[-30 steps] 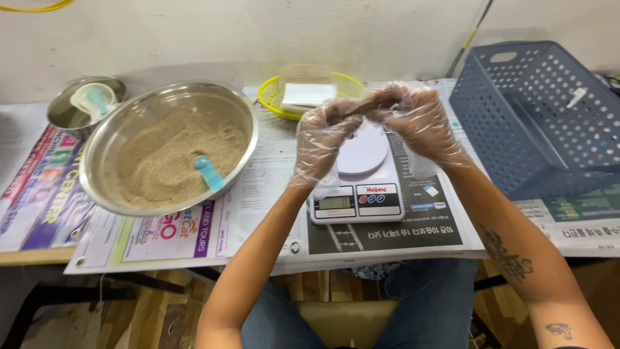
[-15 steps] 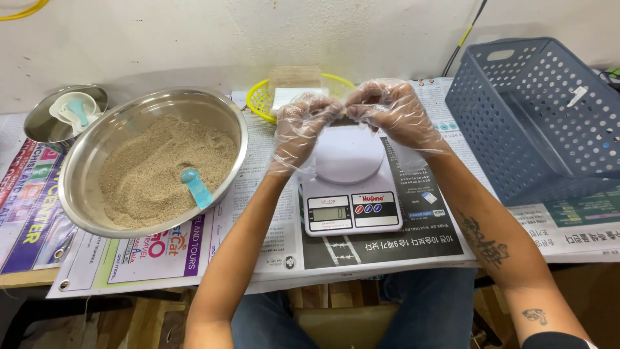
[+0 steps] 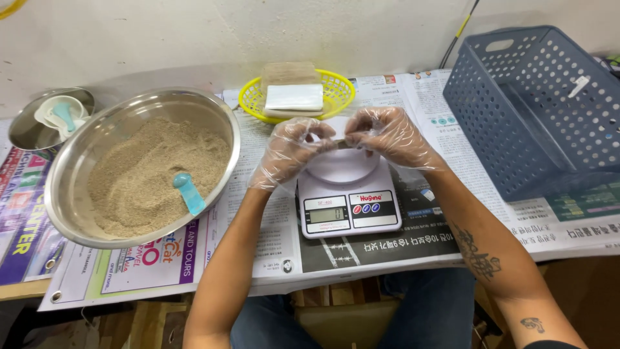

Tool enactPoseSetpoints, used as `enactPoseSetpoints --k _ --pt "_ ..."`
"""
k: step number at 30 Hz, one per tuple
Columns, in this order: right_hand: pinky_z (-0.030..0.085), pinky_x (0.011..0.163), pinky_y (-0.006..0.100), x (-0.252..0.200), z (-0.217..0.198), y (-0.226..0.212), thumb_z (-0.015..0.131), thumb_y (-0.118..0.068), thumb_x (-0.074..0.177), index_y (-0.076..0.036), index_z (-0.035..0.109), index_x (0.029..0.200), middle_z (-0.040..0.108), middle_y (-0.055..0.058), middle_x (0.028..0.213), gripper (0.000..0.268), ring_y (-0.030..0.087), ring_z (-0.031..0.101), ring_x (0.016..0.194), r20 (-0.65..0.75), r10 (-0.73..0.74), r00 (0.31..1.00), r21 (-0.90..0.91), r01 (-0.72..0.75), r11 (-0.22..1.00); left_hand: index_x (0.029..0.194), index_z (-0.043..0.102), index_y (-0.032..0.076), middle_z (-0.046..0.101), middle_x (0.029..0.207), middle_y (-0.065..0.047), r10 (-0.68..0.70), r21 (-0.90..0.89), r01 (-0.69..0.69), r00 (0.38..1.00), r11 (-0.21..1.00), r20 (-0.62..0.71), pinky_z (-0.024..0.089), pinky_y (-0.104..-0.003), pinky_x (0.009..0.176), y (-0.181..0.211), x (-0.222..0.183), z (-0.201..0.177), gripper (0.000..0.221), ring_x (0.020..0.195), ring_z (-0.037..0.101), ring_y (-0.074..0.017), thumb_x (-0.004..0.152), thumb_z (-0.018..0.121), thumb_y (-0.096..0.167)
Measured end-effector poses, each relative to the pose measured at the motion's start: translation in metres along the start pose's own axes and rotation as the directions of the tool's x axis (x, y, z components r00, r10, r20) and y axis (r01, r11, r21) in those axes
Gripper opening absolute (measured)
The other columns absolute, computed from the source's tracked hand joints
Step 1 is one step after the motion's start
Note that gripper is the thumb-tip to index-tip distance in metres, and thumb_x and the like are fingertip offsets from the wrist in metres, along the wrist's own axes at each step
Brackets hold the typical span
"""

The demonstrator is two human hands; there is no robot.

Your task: Scooping powder into small bags, weighing them on a scale, and placing them in a storage bin

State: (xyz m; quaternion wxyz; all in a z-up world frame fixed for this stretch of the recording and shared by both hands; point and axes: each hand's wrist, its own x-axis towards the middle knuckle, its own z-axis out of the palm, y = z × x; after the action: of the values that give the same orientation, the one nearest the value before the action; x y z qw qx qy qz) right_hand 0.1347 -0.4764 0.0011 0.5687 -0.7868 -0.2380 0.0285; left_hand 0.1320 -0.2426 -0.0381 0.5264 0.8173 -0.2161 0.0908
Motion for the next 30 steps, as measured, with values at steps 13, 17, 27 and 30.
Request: enactPoseSetpoints --k 13,17,27,30 --pt "0.058 0.060 0.032 -0.002 0.005 -0.008 0.082 -0.012 0.095 0.005 0.069 0.096 0.068 0.018 0.077 0.021 0.023 0.067 0.067 0.049 -0.296 0.954 -0.273 0.297 0.915 0.093 0.082 0.012 0.076 0.084 -0.010 0.005 -0.091 -0.018 0.990 0.996 -0.139 0.061 -0.032 0.079 0.012 -0.002 0.010 0.014 0.082 0.074 -0.0192 0.081 0.088 0.016" --pt "0.057 0.065 0.030 -0.002 0.006 0.004 0.078 -0.012 0.096 0.000 0.074 0.097 0.072 0.014 0.080 0.013 0.018 0.064 0.069 0.079 -0.211 0.974 -0.143 0.221 0.965 0.092 0.082 0.014 0.076 0.081 -0.007 -0.007 -0.095 -0.003 0.994 0.995 -0.105 0.061 -0.032 0.079 0.011 -0.004 0.010 0.017 0.080 0.073 -0.0177 0.077 0.089 0.014" --pt "0.053 0.062 0.028 -0.001 0.009 0.004 0.088 -0.010 0.083 -0.003 0.072 0.090 0.069 0.009 0.075 0.018 0.013 0.062 0.069 0.068 -0.062 0.996 -0.036 0.065 0.997 0.092 0.081 0.012 0.074 0.074 -0.006 -0.096 -0.167 0.076 0.989 0.983 -0.114 0.060 -0.029 0.074 0.000 0.000 0.027 0.022 0.073 0.069 -0.0128 0.073 0.092 0.011" --pt "0.054 0.060 0.029 -0.004 0.005 0.003 0.091 -0.013 0.080 -0.005 0.073 0.090 0.069 0.008 0.074 0.022 0.013 0.062 0.070 0.079 -0.022 0.997 -0.070 0.027 0.997 0.090 0.080 0.008 0.073 0.073 -0.013 -0.039 -0.033 0.034 0.989 0.999 -0.141 0.058 -0.033 0.072 0.004 -0.001 0.025 0.014 0.074 0.071 -0.0213 0.082 0.085 0.018"
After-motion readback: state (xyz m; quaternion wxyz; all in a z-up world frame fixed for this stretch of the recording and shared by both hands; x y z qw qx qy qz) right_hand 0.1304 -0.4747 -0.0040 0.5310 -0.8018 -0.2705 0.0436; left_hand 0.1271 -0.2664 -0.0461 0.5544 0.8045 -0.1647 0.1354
